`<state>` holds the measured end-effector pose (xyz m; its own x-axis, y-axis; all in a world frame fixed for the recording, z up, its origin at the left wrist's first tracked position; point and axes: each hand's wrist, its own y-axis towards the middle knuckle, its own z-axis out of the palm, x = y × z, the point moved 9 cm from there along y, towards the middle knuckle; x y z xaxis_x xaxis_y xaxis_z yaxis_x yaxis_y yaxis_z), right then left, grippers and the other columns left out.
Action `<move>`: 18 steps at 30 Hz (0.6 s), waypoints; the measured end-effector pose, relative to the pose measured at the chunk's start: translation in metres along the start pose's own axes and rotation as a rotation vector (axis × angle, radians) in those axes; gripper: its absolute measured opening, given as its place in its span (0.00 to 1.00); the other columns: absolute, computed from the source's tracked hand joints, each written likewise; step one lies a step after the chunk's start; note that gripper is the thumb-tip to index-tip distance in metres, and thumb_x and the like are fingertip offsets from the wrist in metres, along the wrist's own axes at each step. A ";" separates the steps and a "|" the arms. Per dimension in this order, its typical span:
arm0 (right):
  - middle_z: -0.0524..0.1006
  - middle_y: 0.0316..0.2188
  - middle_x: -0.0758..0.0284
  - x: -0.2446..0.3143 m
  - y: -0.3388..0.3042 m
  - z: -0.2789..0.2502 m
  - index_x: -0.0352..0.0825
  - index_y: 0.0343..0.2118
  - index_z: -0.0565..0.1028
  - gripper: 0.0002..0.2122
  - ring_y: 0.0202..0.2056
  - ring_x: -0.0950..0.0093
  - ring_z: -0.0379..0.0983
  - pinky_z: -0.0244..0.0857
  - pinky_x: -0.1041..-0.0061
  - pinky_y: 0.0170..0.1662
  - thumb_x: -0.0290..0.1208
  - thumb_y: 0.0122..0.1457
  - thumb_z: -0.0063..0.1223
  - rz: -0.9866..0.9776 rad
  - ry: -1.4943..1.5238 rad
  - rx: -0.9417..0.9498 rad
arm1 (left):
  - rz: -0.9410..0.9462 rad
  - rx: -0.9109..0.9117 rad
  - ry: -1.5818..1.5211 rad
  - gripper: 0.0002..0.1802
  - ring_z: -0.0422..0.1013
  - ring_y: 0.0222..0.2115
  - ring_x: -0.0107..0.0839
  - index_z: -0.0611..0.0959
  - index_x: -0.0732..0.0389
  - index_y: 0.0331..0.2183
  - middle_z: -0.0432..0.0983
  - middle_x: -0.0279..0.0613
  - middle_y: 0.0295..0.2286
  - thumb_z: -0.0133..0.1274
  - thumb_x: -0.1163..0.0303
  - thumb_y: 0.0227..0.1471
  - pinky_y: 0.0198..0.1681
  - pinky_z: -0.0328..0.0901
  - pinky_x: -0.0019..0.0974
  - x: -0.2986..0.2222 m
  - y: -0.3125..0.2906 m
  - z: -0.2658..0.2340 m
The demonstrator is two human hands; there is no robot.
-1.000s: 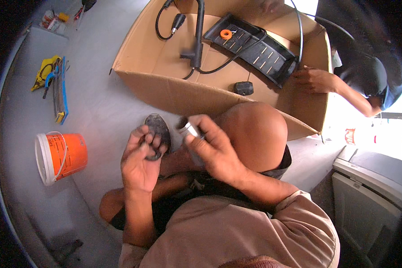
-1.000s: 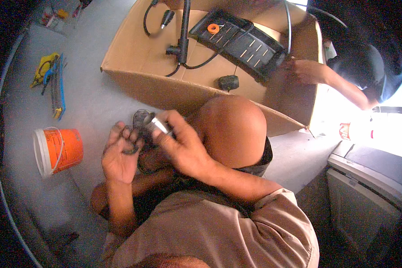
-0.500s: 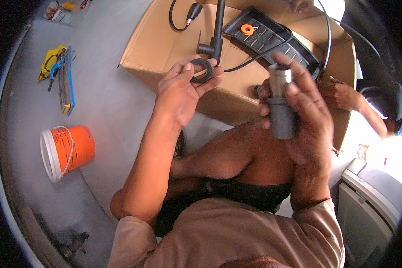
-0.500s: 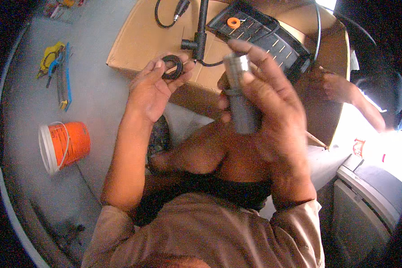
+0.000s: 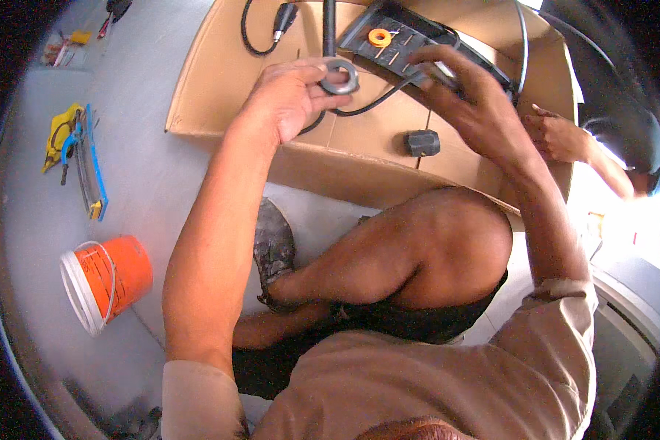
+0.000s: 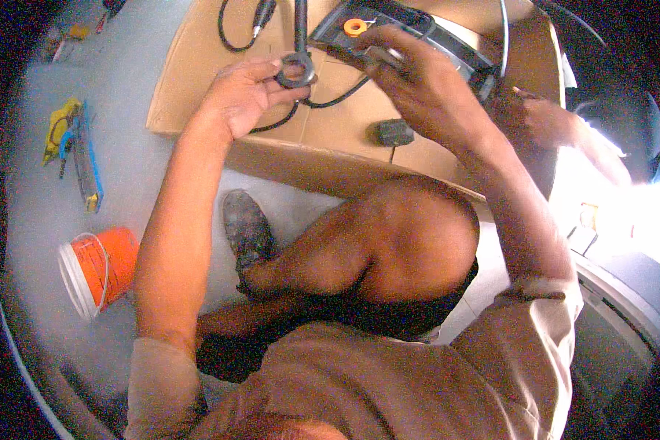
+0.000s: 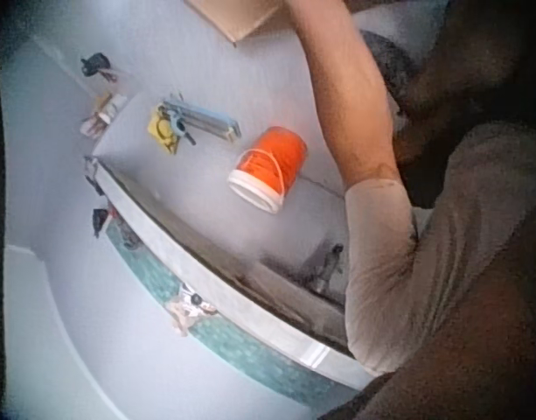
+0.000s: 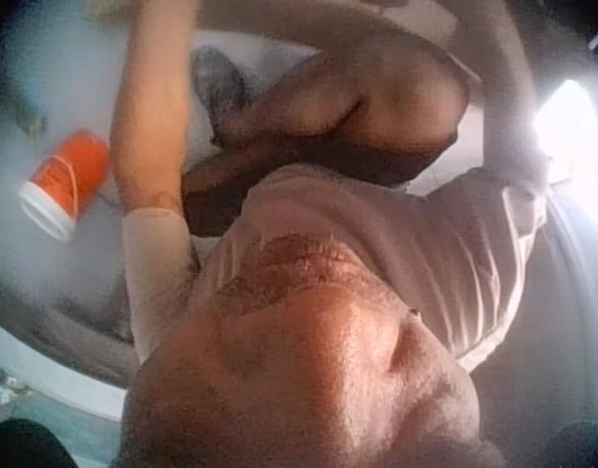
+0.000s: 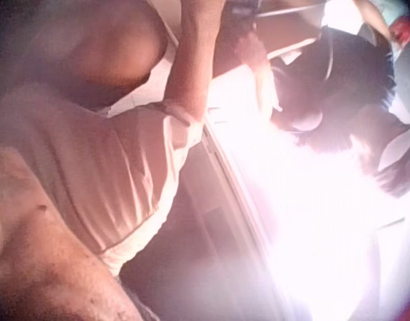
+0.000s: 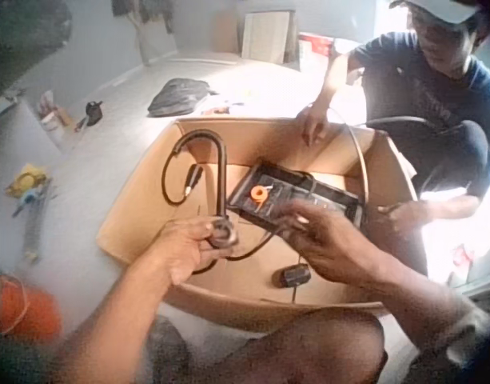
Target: The person assembles a kitchen faucet by connecting various plumbing tubes and parts while sitting on the floor, assisted by another person.
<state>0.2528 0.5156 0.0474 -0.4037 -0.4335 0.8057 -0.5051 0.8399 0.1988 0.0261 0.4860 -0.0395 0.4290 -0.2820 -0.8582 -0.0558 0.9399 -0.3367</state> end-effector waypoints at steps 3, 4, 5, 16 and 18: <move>0.78 0.45 0.54 -0.017 0.017 0.041 0.37 0.55 0.73 0.19 0.47 0.58 0.75 0.68 0.64 0.51 0.34 0.61 0.58 -0.055 -0.157 0.234 | -0.100 0.119 0.054 0.19 0.77 0.46 0.46 0.74 0.75 0.51 0.79 0.55 0.45 0.48 0.75 0.62 0.50 0.75 0.51 0.021 0.017 0.023; 0.78 0.46 0.51 -0.016 0.019 0.049 0.38 0.55 0.73 0.22 0.49 0.53 0.75 0.69 0.61 0.52 0.37 0.59 0.62 -0.104 -0.202 0.242 | -0.104 0.131 0.053 0.19 0.77 0.46 0.46 0.74 0.75 0.51 0.79 0.55 0.45 0.48 0.75 0.62 0.50 0.75 0.51 0.025 0.019 0.034; 0.77 0.47 0.51 -0.026 0.015 0.055 0.40 0.56 0.72 0.29 0.50 0.48 0.73 0.69 0.58 0.53 0.44 0.52 0.68 0.005 -0.335 0.252 | -0.112 0.110 0.108 0.19 0.77 0.46 0.46 0.73 0.76 0.52 0.77 0.56 0.45 0.47 0.76 0.62 0.49 0.76 0.49 0.029 0.019 0.040; 0.78 0.39 0.51 -0.045 0.008 0.067 0.45 0.52 0.72 0.20 0.42 0.51 0.79 0.75 0.54 0.43 0.48 0.60 0.57 0.033 -0.627 0.277 | -0.195 0.193 0.273 0.19 0.79 0.40 0.36 0.76 0.69 0.52 0.81 0.48 0.39 0.48 0.69 0.63 0.44 0.76 0.42 0.066 0.037 0.047; 0.80 0.38 0.51 -0.078 0.013 0.066 0.43 0.51 0.73 0.17 0.42 0.52 0.79 0.74 0.52 0.43 0.44 0.63 0.54 0.123 -0.425 0.278 | -0.255 0.174 0.291 0.20 0.79 0.39 0.37 0.76 0.69 0.52 0.81 0.48 0.38 0.50 0.67 0.63 0.44 0.76 0.41 0.061 0.043 0.042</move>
<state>0.2272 0.5385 -0.0494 -0.7178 -0.4795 0.5048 -0.5943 0.7997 -0.0854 0.0873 0.5175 -0.0901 0.1358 -0.5292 -0.8376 0.1835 0.8442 -0.5036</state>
